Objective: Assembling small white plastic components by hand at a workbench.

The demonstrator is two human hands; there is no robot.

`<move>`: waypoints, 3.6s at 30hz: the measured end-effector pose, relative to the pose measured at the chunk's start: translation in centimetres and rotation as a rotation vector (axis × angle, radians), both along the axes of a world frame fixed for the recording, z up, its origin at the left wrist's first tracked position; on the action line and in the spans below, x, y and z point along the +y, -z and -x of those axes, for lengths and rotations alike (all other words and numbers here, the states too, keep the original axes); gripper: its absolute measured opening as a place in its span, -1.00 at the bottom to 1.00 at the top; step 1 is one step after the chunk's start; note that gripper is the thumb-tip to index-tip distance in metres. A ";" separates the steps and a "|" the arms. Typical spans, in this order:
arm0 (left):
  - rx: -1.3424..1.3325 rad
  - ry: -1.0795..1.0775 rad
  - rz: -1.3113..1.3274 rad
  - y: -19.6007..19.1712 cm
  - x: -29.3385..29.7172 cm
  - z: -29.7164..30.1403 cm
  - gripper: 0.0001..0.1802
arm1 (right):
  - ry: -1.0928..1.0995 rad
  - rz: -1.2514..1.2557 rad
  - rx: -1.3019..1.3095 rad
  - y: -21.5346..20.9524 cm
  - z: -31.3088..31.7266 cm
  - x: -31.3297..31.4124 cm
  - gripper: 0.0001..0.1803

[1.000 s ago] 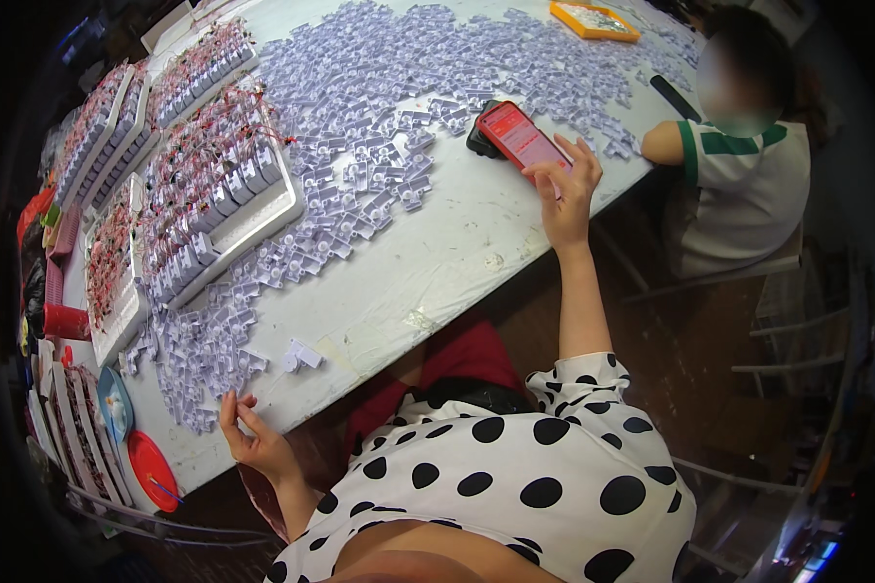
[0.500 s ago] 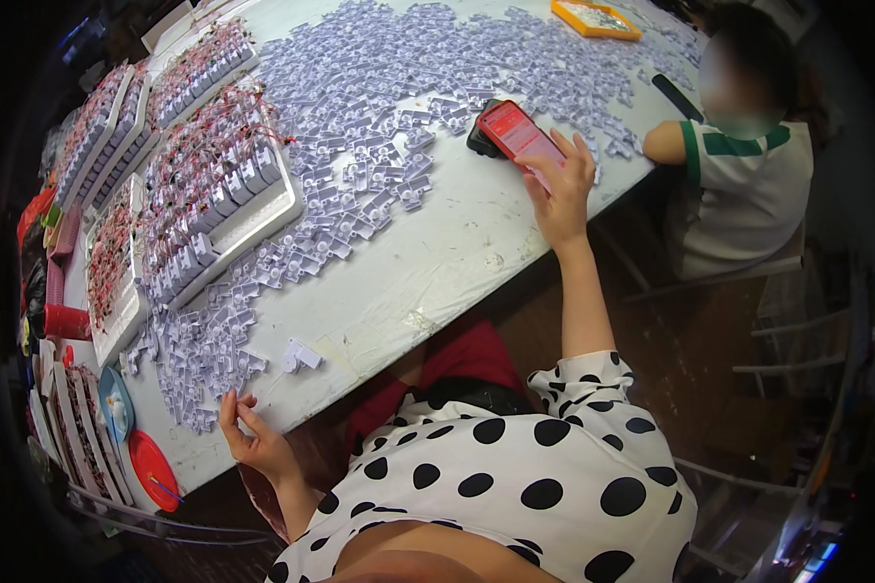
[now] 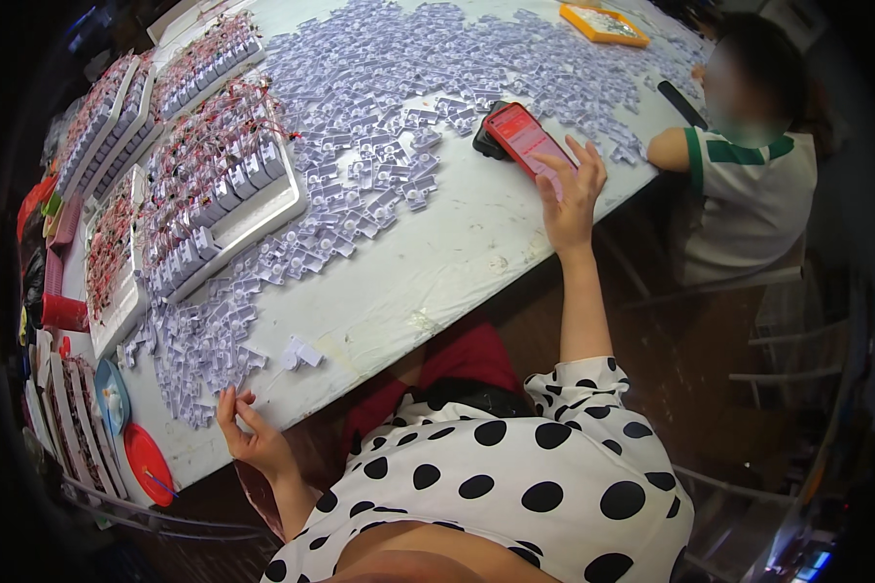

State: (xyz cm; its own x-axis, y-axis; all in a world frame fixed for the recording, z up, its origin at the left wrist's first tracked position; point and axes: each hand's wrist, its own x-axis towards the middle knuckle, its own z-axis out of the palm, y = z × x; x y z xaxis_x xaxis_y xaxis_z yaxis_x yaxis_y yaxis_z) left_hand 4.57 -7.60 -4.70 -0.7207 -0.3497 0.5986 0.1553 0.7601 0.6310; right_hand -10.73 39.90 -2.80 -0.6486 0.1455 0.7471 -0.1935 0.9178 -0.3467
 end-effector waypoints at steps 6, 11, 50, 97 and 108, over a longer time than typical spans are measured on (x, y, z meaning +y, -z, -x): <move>0.001 0.002 0.003 0.0 0.1 0.1 -0.75 | 0.120 0.035 -0.069 1.2 0.6 0.6 -0.47; 0.000 0.008 -0.001 -0.1 0.1 0.1 -0.75 | 0.223 0.034 -0.185 1.2 0.9 0.7 -0.39; 0.013 0.008 0.077 0.4 0.0 0.1 -0.75 | 0.178 -0.004 -0.040 2.0 1.1 1.6 -0.42; -0.005 0.038 -0.046 -0.8 0.0 -0.2 -0.76 | -0.157 0.065 0.278 -0.3 -3.2 -7.4 -0.67; -0.062 0.130 0.010 -3.8 0.4 0.2 -0.77 | -0.838 0.203 -0.213 -1.4 -8.9 -25.1 -0.52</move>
State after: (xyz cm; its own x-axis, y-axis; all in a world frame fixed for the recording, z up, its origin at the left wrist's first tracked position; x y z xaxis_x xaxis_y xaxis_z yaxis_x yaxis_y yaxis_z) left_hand 4.40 -7.23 -0.88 -0.7955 -0.2453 0.5541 0.2135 0.7423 0.6351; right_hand -1.88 14.83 -1.41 -0.7237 -0.3228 0.6099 -0.6870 0.4203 -0.5927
